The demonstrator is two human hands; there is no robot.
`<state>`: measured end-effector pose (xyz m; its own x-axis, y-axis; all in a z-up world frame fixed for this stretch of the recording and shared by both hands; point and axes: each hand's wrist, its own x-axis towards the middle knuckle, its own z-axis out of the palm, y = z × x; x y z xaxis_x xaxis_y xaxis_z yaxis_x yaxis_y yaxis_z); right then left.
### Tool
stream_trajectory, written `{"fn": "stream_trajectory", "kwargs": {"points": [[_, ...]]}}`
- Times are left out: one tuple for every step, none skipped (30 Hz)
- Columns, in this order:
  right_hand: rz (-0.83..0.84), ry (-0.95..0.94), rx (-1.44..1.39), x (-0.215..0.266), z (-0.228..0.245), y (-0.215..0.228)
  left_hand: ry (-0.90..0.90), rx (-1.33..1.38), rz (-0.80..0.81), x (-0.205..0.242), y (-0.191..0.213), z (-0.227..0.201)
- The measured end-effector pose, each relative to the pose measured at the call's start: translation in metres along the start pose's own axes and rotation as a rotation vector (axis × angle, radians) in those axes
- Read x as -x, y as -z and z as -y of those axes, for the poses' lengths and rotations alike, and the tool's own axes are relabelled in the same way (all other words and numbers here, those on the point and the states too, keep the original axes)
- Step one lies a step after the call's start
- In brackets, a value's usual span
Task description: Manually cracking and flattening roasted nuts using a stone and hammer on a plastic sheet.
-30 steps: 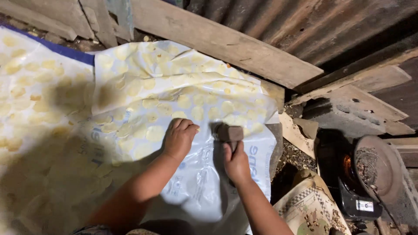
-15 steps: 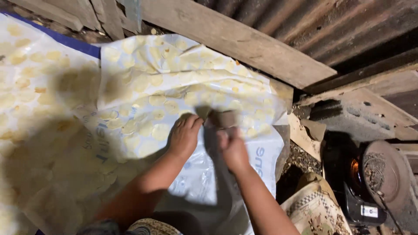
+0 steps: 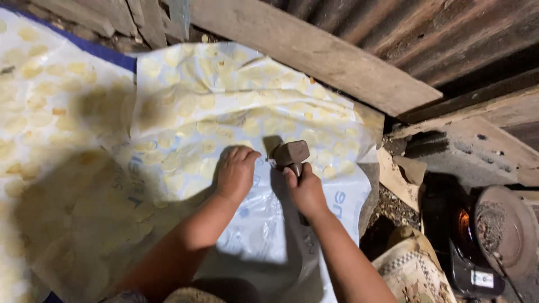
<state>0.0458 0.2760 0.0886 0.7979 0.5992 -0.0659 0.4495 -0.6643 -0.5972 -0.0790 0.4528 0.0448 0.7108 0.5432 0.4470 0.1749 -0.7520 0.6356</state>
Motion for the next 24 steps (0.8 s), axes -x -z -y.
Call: {"fn": "stream_trajectory", "kwargs": {"points": [[-0.01,0.011,-0.002,-0.006,0.016,0.013,-0.01,-0.003,-0.011,-0.006,-0.004,0.0],[0.007,-0.048,-0.081,-0.004,0.029,0.027,-0.053,-0.046,-0.015,-0.004,-0.009,-0.003],[0.023,-0.106,-0.159,-0.003,0.042,0.041,-0.097,-0.088,-0.02,-0.001,-0.014,-0.006],[0.03,-0.117,-0.155,0.008,0.057,0.057,-0.089,-0.083,-0.011,-0.001,-0.024,-0.007],[0.006,-0.159,-0.241,0.018,0.073,0.074,-0.072,-0.052,0.02,-0.001,-0.033,-0.007],[-0.02,-0.197,-0.329,0.026,0.09,0.09,-0.057,-0.025,0.048,-0.003,-0.042,-0.007],[-0.016,-0.203,-0.329,0.029,0.086,0.087,-0.052,-0.024,0.053,0.0,-0.048,-0.005],[-0.119,-0.096,-0.395,0.031,0.084,0.086,-0.068,-0.077,0.095,-0.001,-0.053,-0.004],[-0.223,0.012,-0.458,0.034,0.082,0.084,-0.083,-0.129,0.136,-0.001,-0.058,-0.002],[-0.225,0.018,-0.461,0.03,0.064,0.067,-0.086,-0.132,0.131,-0.002,-0.055,-0.001],[-0.248,0.059,-0.359,0.027,0.047,0.049,-0.096,-0.155,0.121,-0.001,-0.051,0.0],[-0.259,0.108,-0.264,0.023,0.034,0.027,-0.095,-0.19,0.108,0.002,-0.043,0.004],[-0.249,0.122,-0.275,0.021,0.031,0.017,-0.087,-0.206,0.099,0.004,-0.027,0.002],[-0.166,0.053,-0.126,0.02,0.029,0.006,-0.018,-0.189,0.102,0.007,-0.009,0.001],[-0.084,-0.013,0.024,0.019,0.027,-0.006,0.051,-0.17,0.104,0.01,0.007,-0.001],[-0.081,0.012,0.02,0.01,0.028,-0.005,0.057,-0.183,0.083,0.005,0.018,-0.001],[-0.043,-0.018,0.057,0.001,0.029,-0.006,-0.011,-0.105,0.097,0.0,0.029,-0.001],[0.008,-0.076,0.097,0.006,0.027,-0.007,-0.071,-0.017,0.14,0.007,0.041,-0.004],[0.023,-0.079,0.096,0.011,0.024,-0.007,-0.057,-0.02,0.147,0.008,0.047,-0.009],[0.029,-0.076,0.12,0.013,0.021,-0.007,-0.101,-0.003,0.16,0.007,0.051,-0.012],[0.035,-0.073,0.144,0.014,0.017,-0.007,-0.145,0.013,0.173,0.005,0.056,-0.016],[0.033,-0.063,0.138,0.01,0.024,-0.006,-0.148,0.004,0.166,0.004,0.05,-0.012],[-0.008,-0.021,0.119,0.005,0.03,-0.005,-0.141,-0.033,0.148,0.002,0.045,-0.008],[-0.04,0.009,0.106,0.008,0.033,-0.003,-0.125,-0.062,0.14,0.006,0.038,-0.008]]}}
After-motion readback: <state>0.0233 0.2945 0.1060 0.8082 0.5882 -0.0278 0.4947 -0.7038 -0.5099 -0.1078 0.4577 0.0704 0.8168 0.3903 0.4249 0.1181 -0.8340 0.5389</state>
